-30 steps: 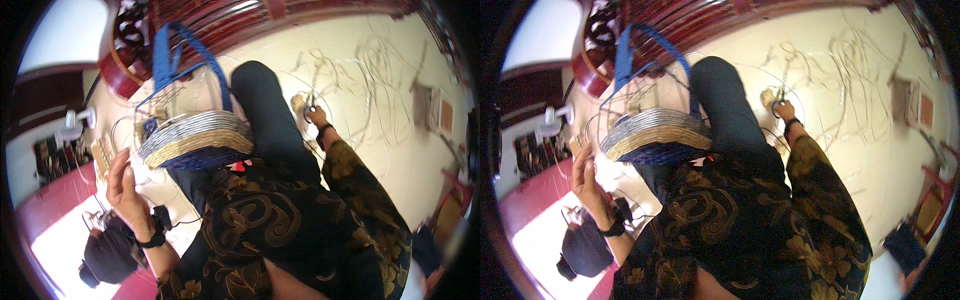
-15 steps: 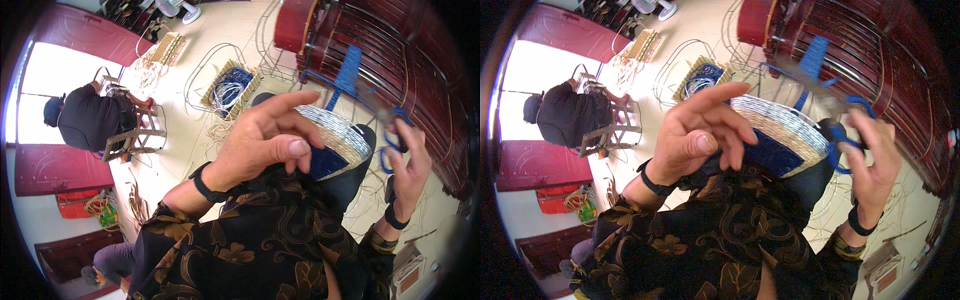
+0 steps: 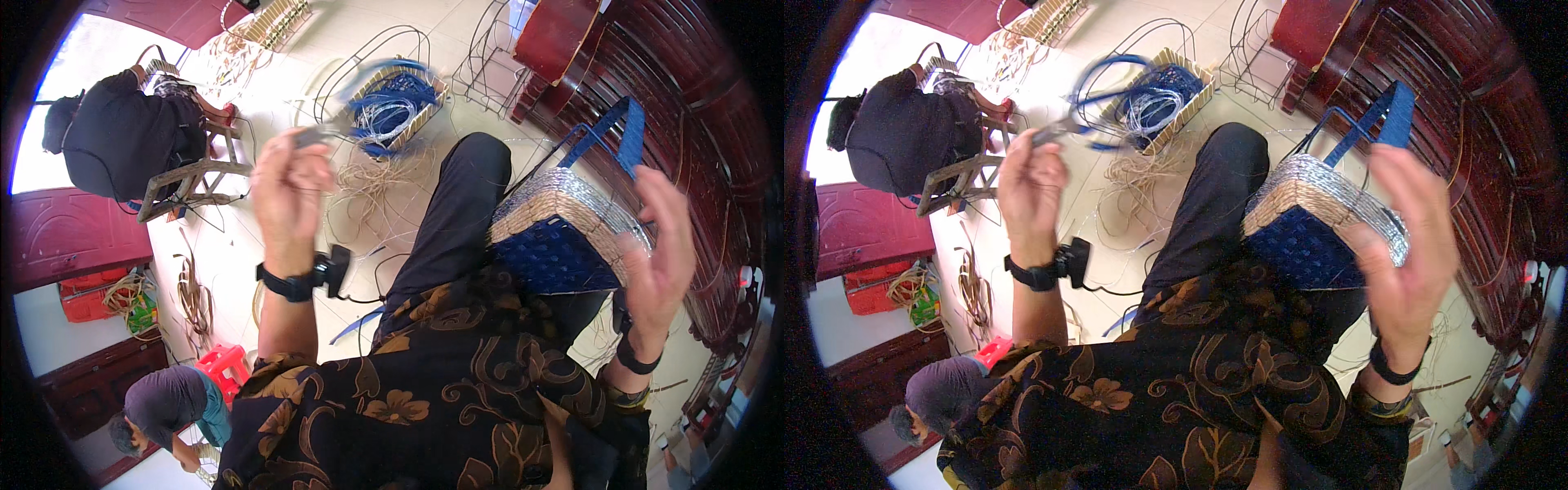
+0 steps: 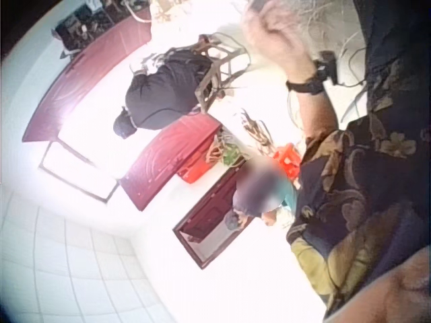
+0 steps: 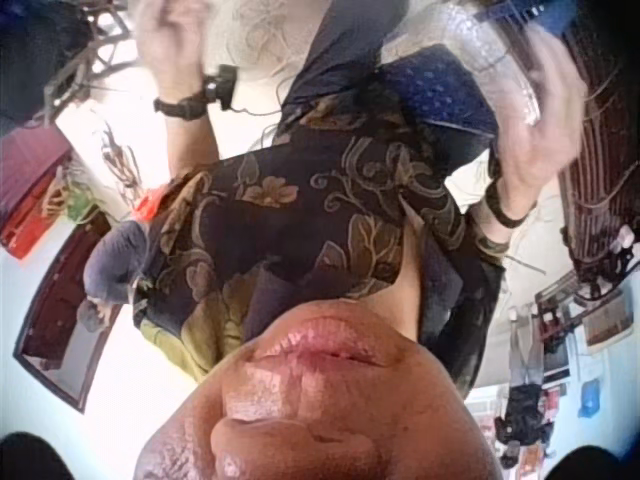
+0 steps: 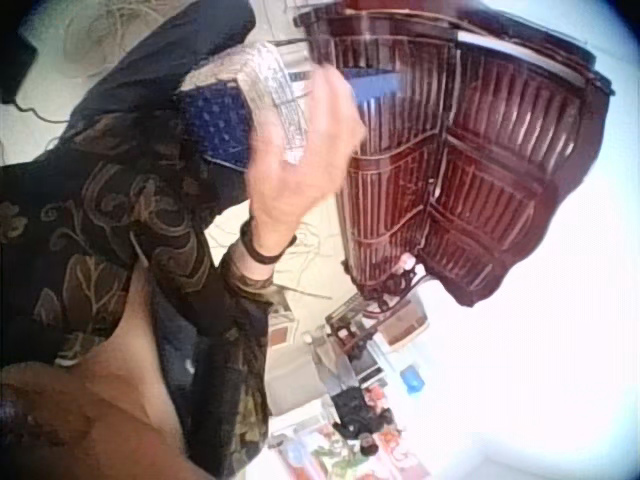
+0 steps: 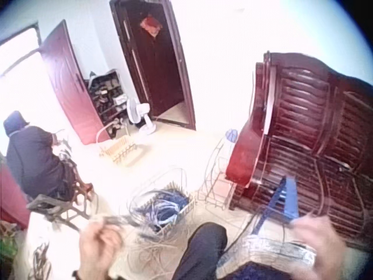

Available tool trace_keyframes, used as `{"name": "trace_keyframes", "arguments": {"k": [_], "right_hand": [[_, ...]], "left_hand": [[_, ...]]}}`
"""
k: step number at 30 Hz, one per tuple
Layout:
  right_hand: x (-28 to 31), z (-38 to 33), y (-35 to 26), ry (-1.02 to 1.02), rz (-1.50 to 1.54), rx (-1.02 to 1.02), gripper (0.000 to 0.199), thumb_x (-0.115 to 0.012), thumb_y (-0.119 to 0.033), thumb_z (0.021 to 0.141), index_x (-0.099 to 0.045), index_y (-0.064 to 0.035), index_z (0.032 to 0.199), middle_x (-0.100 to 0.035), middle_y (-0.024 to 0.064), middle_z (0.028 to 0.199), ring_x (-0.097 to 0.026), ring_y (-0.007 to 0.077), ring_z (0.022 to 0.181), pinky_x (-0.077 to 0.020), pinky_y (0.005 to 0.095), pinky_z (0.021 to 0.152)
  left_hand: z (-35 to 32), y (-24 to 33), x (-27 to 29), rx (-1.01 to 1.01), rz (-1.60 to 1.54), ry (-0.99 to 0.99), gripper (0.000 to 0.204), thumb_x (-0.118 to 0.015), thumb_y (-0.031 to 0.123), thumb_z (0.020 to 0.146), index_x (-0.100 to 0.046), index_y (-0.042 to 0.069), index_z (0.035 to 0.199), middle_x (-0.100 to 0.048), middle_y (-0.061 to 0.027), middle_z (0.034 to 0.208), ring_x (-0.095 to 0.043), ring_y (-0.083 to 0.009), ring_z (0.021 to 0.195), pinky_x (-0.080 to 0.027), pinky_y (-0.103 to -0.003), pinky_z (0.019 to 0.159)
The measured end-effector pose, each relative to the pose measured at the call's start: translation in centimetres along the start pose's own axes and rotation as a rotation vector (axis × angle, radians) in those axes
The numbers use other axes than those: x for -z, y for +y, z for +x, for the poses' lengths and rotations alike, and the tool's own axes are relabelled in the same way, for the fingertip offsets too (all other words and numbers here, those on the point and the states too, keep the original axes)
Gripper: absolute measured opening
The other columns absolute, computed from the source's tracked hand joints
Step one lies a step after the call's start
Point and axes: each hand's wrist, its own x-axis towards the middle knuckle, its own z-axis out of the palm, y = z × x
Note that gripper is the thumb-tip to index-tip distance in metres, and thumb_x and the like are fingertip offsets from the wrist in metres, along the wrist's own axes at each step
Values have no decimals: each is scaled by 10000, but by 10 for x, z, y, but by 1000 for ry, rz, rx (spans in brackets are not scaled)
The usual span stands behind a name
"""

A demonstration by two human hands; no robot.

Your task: The person weaves the top edge and handle of a blue and white woven basket, threading materials through the frame and using shears to trim excess material.

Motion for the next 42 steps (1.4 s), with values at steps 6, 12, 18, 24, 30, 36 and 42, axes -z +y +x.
{"name": "trace_keyframes", "arguments": {"k": [6,12,18,24,30,36,42], "right_hand": [[33,-33,22,135,-17,-400,241,-506,-73,851,-572,27,1060,-551,113,1108,-508,172,1018,-373,277,899],[41,-57,8,217,-22,-579,171,-531,-52,834,-610,19,969,-603,80,1006,-546,148,955,-405,250,848],[33,-74,0,208,-19,-695,150,-552,-74,830,-625,0,939,-620,68,925,-562,136,872,-432,251,776],[25,-89,-6,241,-2,-721,144,-570,-110,834,-623,-4,916,-615,65,890,-564,149,848,-433,259,759],[12,-85,-6,251,-28,-613,158,-582,-125,828,-623,-11,929,-619,66,911,-558,144,830,-427,250,706],[5,-71,13,299,-289,-346,266,-619,-177,790,-605,-54,1025,-623,73,978,-553,187,891,-433,294,742],[-6,-53,30,178,-100,-341,275,-623,-211,774,-622,-78,1015,-642,75,882,-571,219,848,-441,328,744]], "left_hand": [[-2,-23,144,-25,277,738,277,-427,98,882,-444,-86,1089,-579,-238,983,-626,-286,757,-514,-300,563],[-11,-72,233,394,1565,405,502,-462,413,825,-565,-73,757,-557,-237,676,-602,-343,645,-457,-411,551],[18,-84,293,407,1555,482,562,-471,493,787,-574,-48,676,-536,-226,588,-580,-340,603,-428,-422,560],[57,-100,253,378,480,841,351,-483,309,814,-539,-36,846,-568,-186,701,-588,-267,639,-440,-334,561],[63,-95,149,237,506,499,229,-495,124,842,-504,-25,1015,-599,-147,813,-595,-194,676,-452,-247,562],[38,-67,-28,-261,734,-196,141,-498,11,859,-568,-49,966,-622,-103,872,-588,-144,791,-463,-241,721],[23,-46,-132,-720,846,-871,220,-565,-62,738,-600,-15,950,-615,-127,959,-548,-280,975,-395,-353,887]]}}
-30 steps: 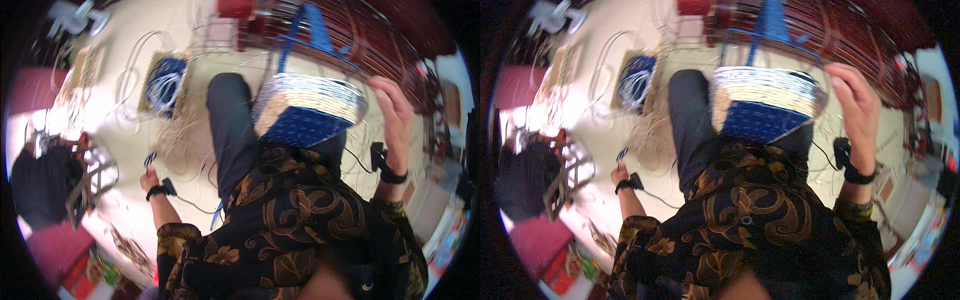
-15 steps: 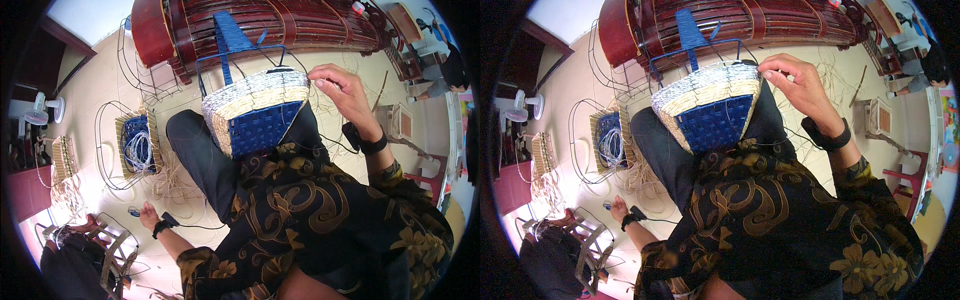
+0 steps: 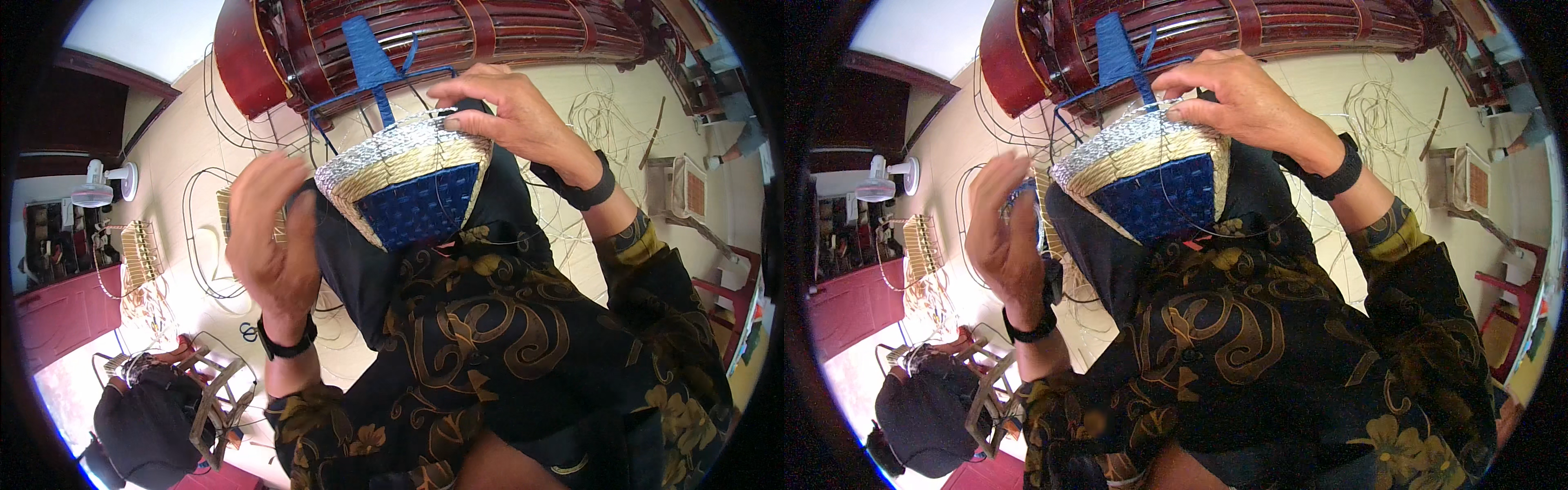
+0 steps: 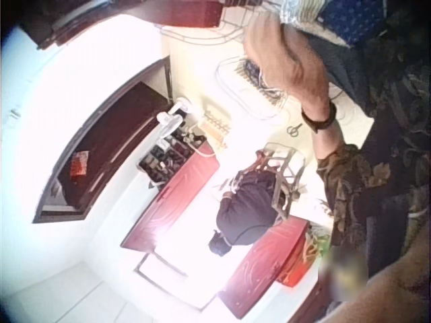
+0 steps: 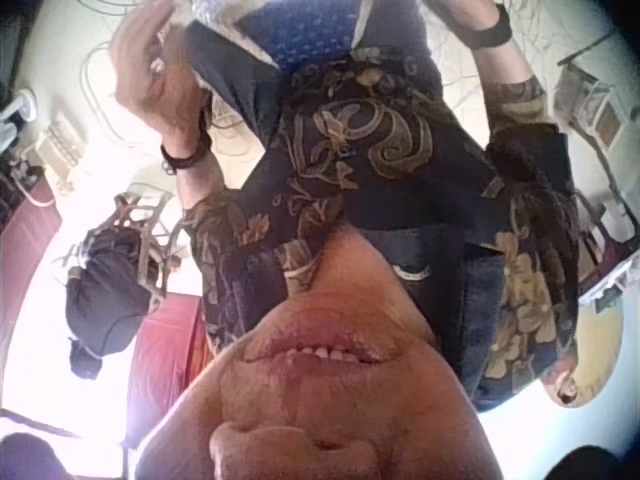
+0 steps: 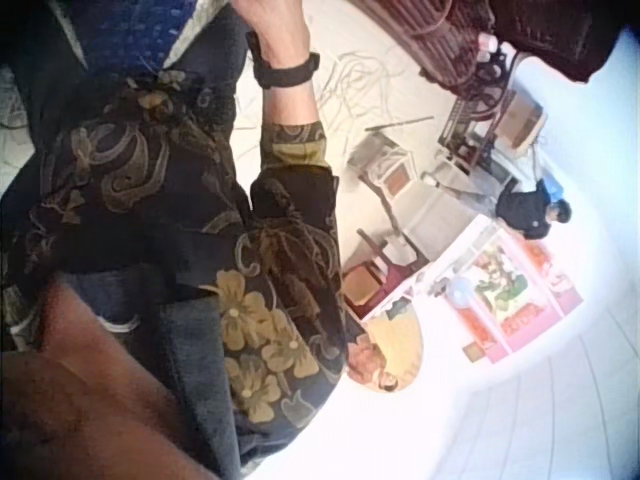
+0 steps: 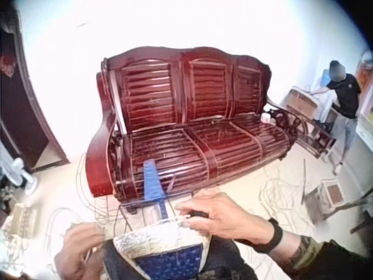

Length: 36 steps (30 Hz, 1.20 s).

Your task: The person weaves the top edge and handle of a blue and white woven basket, threading materials through the frame and using shears to trim excess material.

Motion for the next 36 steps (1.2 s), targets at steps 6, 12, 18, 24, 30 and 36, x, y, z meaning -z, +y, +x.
{"name": "trace_keyframes", "arguments": {"k": [6,12,18,24,30,36], "right_hand": [[3,10,0,-86,37,69,157,-624,-155,749,-654,-51,863,-634,104,774,-596,242,758,-456,336,689],[-3,15,-2,-29,46,96,130,-633,-139,718,-652,-57,817,-611,93,718,-562,242,693,-434,346,635],[-3,15,-3,4,20,113,113,-629,-134,718,-653,-62,802,-598,91,707,-556,244,687,-433,349,635],[0,5,-12,-14,226,-104,136,-625,-131,728,-618,-53,838,-594,81,731,-556,236,704,-432,346,662],[1,-9,-40,33,-31,17,166,-625,-103,697,-613,-129,861,-553,13,749,-500,187,762,-369,332,733],[-12,-18,-58,-81,-202,245,207,-655,-156,598,-642,-139,804,-473,-6,758,-465,165,809,-329,366,795]], "left_hand": [[38,1,-27,-79,-82,-380,223,-596,-54,695,-600,10,909,-608,-134,922,-557,-295,957,-399,-350,877],[54,-3,-53,-88,-77,-550,195,-616,-11,676,-613,24,867,-615,-122,838,-559,-300,859,-400,-344,811],[57,-4,-58,268,-289,-680,105,-621,32,739,-628,20,842,-629,-79,724,-584,-152,664,-449,-261,639],[65,1,-55,460,-372,-767,87,-601,24,774,-621,-6,854,-630,-33,732,-563,-57,663,-443,-189,604],[67,3,-53,603,-416,-785,90,-582,26,796,-602,-14,874,-628,-25,766,-561,-42,684,-435,-163,614],[70,5,-55,638,-433,-792,124,-578,22,793,-592,-14,911,-623,-19,765,-565,-44,691,-438,-164,626]]}}
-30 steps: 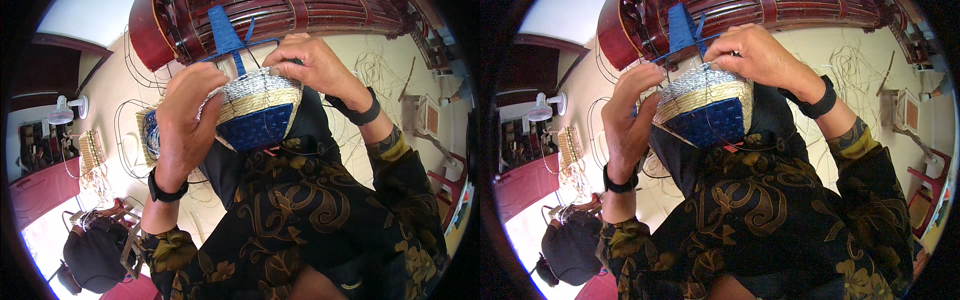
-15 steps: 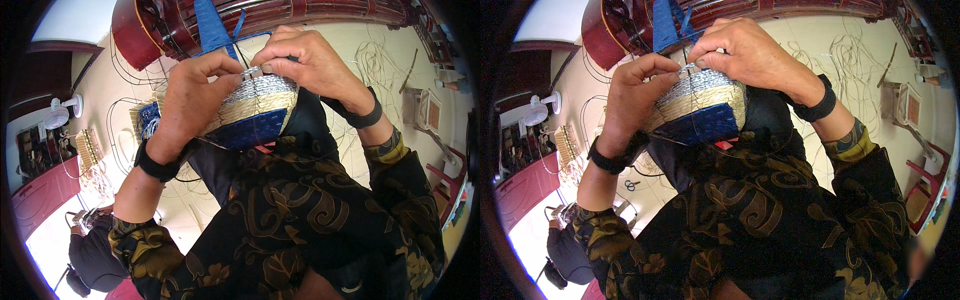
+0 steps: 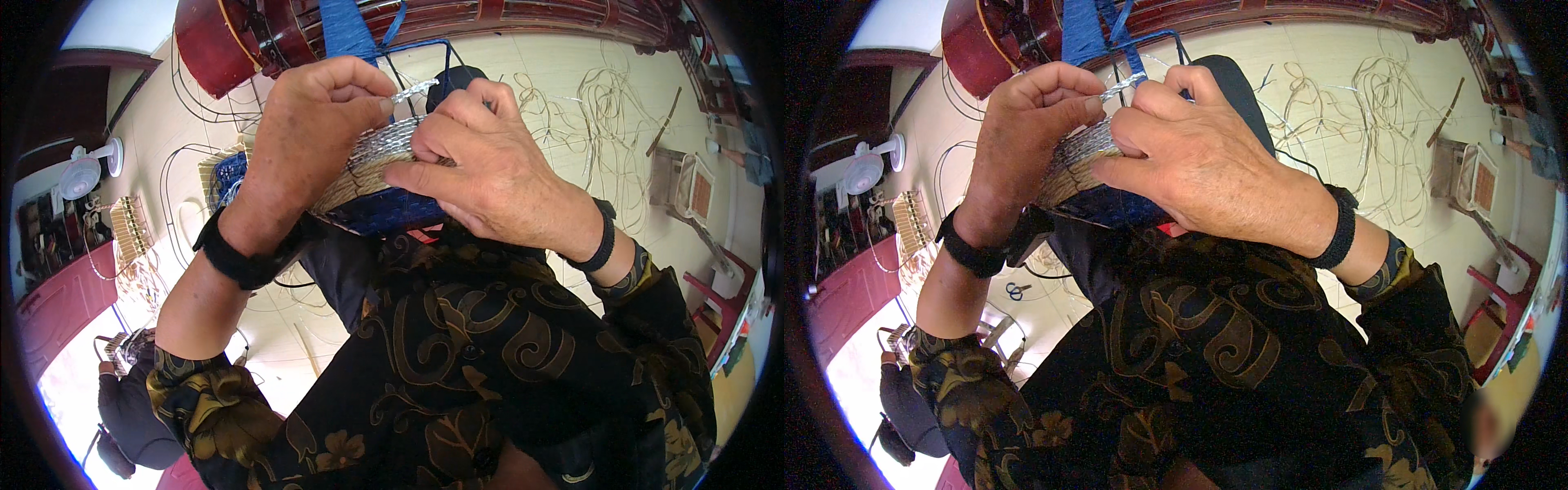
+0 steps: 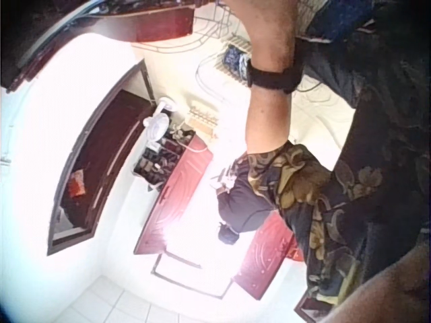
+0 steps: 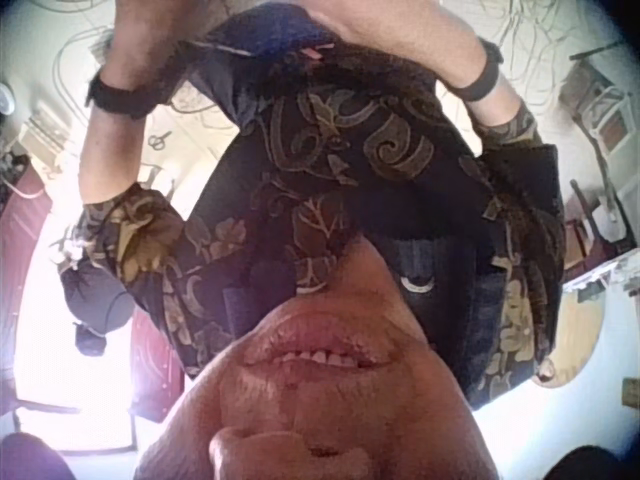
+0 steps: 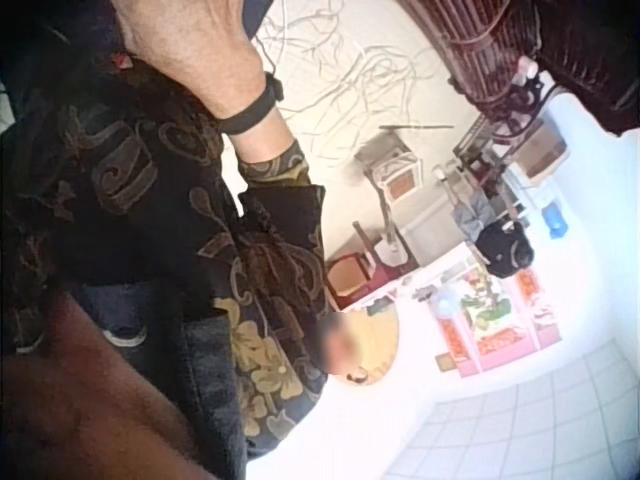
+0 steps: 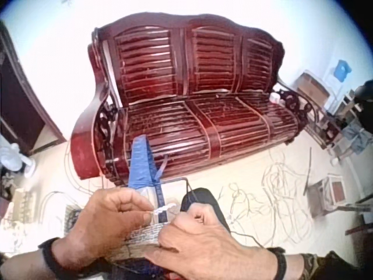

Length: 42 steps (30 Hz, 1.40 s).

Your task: The person weaves the top edge and handle of a blue and white woven basket, threading materials through the frame and using shears to trim excess material.

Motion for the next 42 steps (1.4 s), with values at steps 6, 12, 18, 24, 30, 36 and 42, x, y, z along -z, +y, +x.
{"name": "trace_keyframes", "arguments": {"k": [6,12,18,24,30,36,42], "right_hand": [[8,-1,18,68,147,0,69,-618,-152,702,-624,-104,752,-528,12,726,-509,155,745,-377,331,753],[13,6,59,220,438,-525,140,-630,-199,772,-645,-61,788,-593,36,734,-549,159,726,-426,286,683],[-4,23,82,20,219,-337,116,-634,-150,787,-646,-38,813,-592,25,757,-540,113,764,-428,268,699],[-26,38,65,-148,156,-327,101,-700,-215,652,-655,-124,654,-603,27,664,-541,214,707,-351,336,648],[-24,46,55,-258,26,-286,117,-673,-249,642,-650,-151,583,-577,34,573,-536,208,682,-310,360,676],[-24,46,55,-247,25,-278,129,-663,-225,650,-625,-132,569,-581,77,591,-561,241,624,-317,380,668],[-16,32,66,-80,218,-348,178,-657,-230,709,-611,-65,661,-560,109,587,-561,236,568,-397,363,561]], "left_hand": [[-1,-1,4,4,-47,-13,149,-575,22,796,-589,-13,941,-629,-25,775,-573,-52,696,-441,-166,635],[-2,-1,5,2,-39,-33,135,-565,42,815,-600,-10,935,-633,-36,793,-577,-62,717,-443,-177,658],[6,2,13,-65,112,-80,146,-551,83,826,-620,6,928,-628,-42,792,-579,-90,715,-455,-231,678],[10,1,13,-146,344,-193,161,-578,74,788,-655,13,916,-649,-70,775,-595,-118,685,-467,-239,647],[14,1,17,-196,414,-251,192,-608,68,772,-661,45,955,-665,-89,789,-610,-124,673,-471,-236,640],[22,5,23,-171,421,-388,165,-607,68,770,-629,15,924,-632,-78,771,-584,-129,687,-453,-250,651],[14,6,25,-353,725,-274,113,-615,55,740,-531,7,796,-545,-68,775,-534,-181,760,-416,-281,686]]}}
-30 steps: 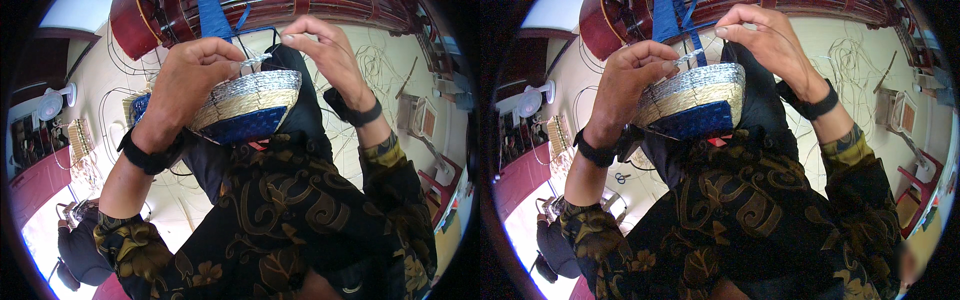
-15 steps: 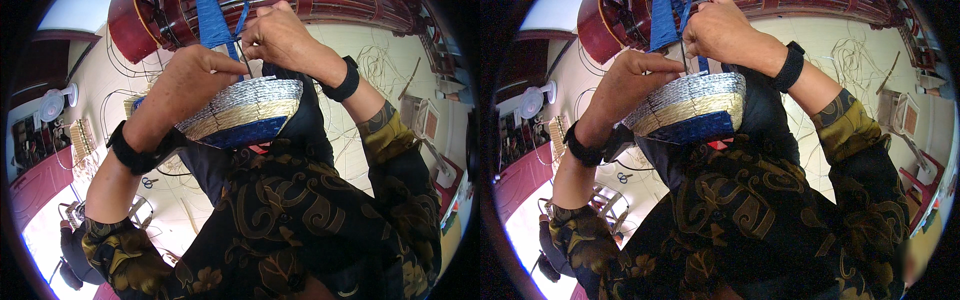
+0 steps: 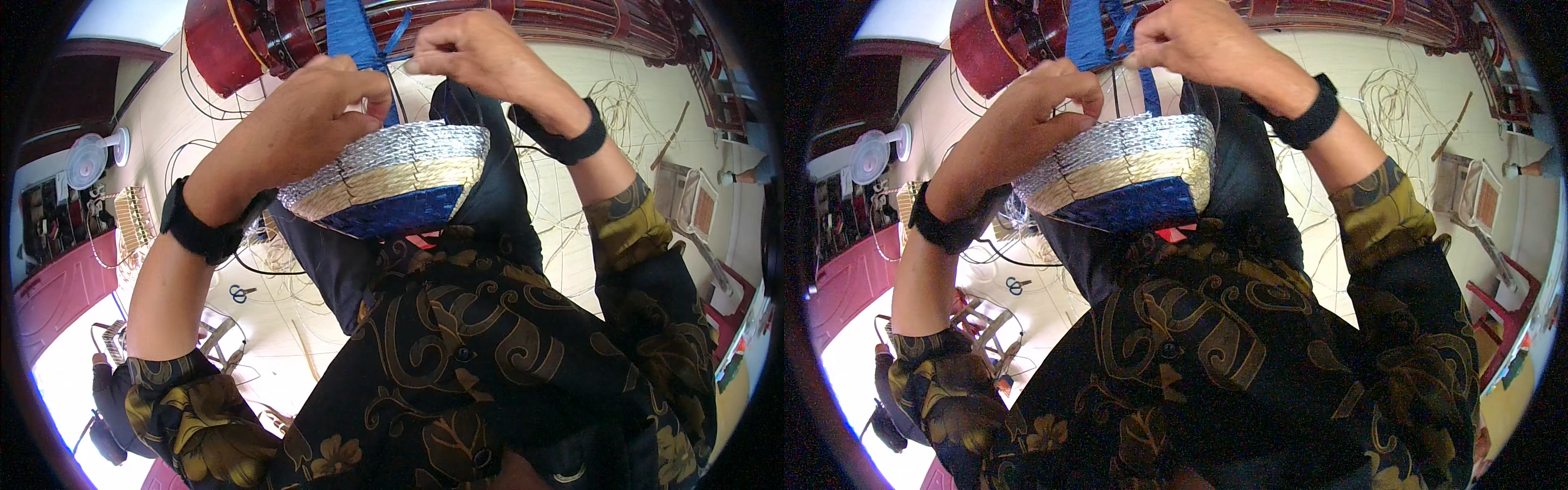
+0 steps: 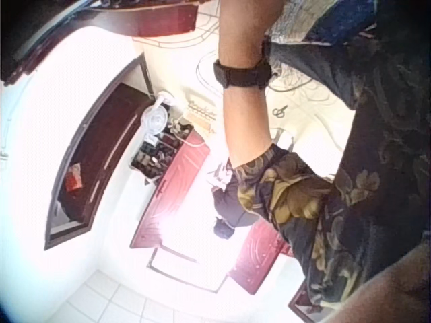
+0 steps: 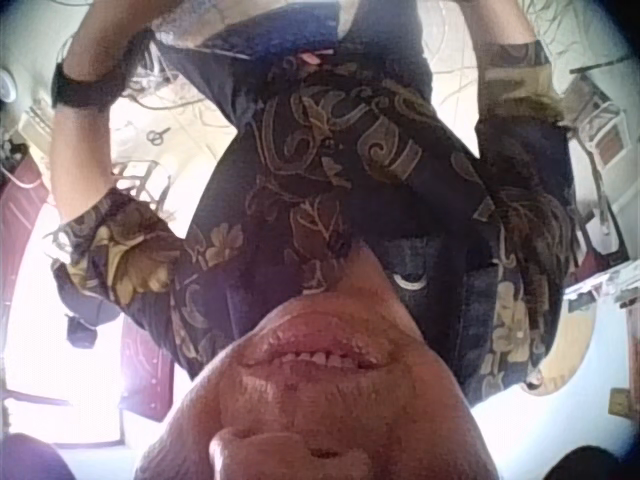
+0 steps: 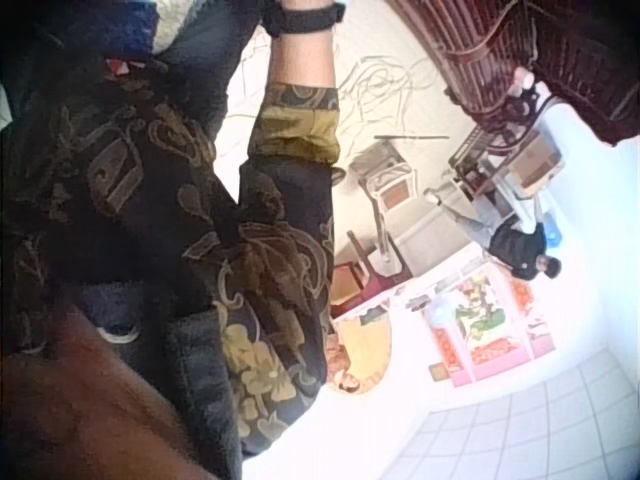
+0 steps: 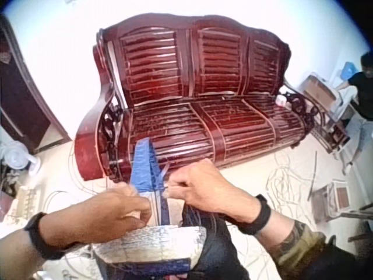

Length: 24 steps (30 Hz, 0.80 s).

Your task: The person weaves the top edge and handle of a blue and white woven basket, threading materials through the frame and using shears to trim excess material.

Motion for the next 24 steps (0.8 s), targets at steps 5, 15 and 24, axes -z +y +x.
{"name": "trace_keyframes", "arguments": {"k": [5,15,24], "right_hand": [[29,-19,-15,9,339,-362,131,-607,-136,794,-599,-15,746,-560,71,601,-491,102,548,-402,249,518],[45,-15,-38,171,123,160,78,-625,-89,780,-645,-18,806,-600,45,758,-557,133,688,-438,247,610],[29,-9,-31,164,547,72,112,-584,-92,827,-639,-3,868,-623,57,787,-587,131,746,-470,253,666]], "left_hand": [[-3,-3,0,-203,149,203,130,-610,-8,711,-503,14,783,-509,-78,794,-509,-233,802,-401,-303,710],[-11,24,30,-191,558,178,129,-625,8,708,-531,19,795,-551,-107,795,-539,-225,799,-421,-317,714],[-23,57,44,-126,618,577,106,-625,37,723,-542,42,789,-527,-66,742,-509,-167,713,-417,-286,673]]}}
